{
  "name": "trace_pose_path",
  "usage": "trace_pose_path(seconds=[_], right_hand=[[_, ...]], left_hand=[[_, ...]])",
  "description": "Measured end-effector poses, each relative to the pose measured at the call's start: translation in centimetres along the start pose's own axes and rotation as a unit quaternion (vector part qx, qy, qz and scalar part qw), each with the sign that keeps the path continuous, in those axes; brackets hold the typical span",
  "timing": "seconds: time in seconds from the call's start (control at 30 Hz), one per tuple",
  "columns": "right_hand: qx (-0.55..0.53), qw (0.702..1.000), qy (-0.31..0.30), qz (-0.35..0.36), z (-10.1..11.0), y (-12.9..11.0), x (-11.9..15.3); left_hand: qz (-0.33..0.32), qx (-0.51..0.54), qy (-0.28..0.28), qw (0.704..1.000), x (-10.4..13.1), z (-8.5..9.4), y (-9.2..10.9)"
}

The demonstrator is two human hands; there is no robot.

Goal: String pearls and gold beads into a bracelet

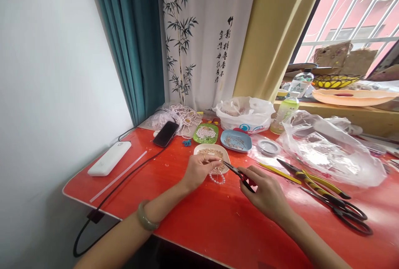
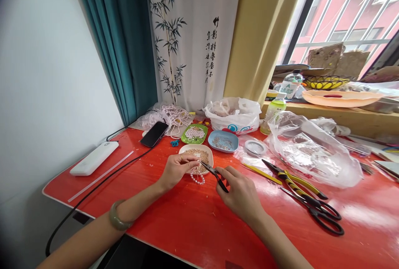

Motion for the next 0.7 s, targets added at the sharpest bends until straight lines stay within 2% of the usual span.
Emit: trace_pose_path(seconds=[0.43, 0.7], right_hand=[[0.019, 1.000, -0.024, 0.000, 0.16, -0.39, -0.01], [0.016, 0.999, -0.041, -0.006, 0.22, -0.51, 0.08]], left_hand=[[-0.102, -0.082, -0.028, 0.991, 0.21, 0.06, -0.01], [-0.112, -0.105, -0.033, 0.988, 0.30, -0.03, 0.43]])
Point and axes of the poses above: each hand's wrist, its own x-axis away from the middle knuckle, its own z-axis out of the back of the hand, y = z × x, the point moved 2 cm from there along -x, towards the middle knuckle, and after that the axes turned 13 degrees about x, right-handed, at the moved point
